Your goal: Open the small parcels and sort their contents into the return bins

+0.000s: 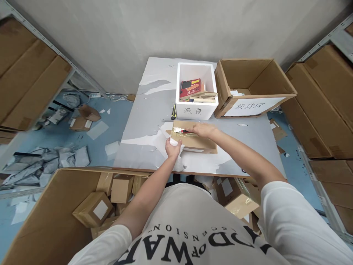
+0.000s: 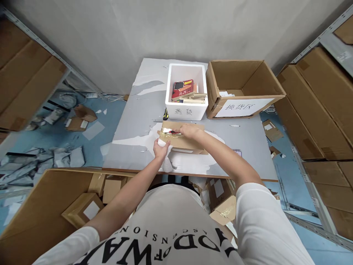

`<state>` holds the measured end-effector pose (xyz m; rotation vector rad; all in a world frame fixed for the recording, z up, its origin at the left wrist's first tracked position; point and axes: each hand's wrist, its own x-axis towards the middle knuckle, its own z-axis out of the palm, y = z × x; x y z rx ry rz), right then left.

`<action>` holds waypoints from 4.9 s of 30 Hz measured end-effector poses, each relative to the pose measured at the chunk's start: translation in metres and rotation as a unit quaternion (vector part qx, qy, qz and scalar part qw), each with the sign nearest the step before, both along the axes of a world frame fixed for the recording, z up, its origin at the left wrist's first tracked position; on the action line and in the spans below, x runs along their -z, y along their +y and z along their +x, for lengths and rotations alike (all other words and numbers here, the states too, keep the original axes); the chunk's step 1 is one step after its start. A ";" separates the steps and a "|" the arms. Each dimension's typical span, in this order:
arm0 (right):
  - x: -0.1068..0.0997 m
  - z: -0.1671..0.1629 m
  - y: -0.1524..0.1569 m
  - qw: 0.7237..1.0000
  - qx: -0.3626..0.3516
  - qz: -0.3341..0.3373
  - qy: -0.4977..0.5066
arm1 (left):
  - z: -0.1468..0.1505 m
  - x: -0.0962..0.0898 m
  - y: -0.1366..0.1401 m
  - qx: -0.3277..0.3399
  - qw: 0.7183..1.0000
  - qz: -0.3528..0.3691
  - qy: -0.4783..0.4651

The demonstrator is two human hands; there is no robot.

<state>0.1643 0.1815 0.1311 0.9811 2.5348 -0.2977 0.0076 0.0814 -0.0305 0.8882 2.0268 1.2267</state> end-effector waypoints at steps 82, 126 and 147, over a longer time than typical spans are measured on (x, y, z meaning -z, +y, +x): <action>0.107 0.175 -0.148 0.612 0.532 -0.251 0.528 | -0.005 -0.028 -0.009 0.263 0.905 -0.072 0.328; 0.135 0.074 -0.172 0.389 0.642 -0.123 0.649 | -0.093 -0.047 0.125 0.346 0.931 -0.081 -0.081; 0.092 0.127 -0.034 0.489 0.621 -0.130 0.599 | -0.074 -0.051 -0.014 0.300 0.937 -0.046 -0.171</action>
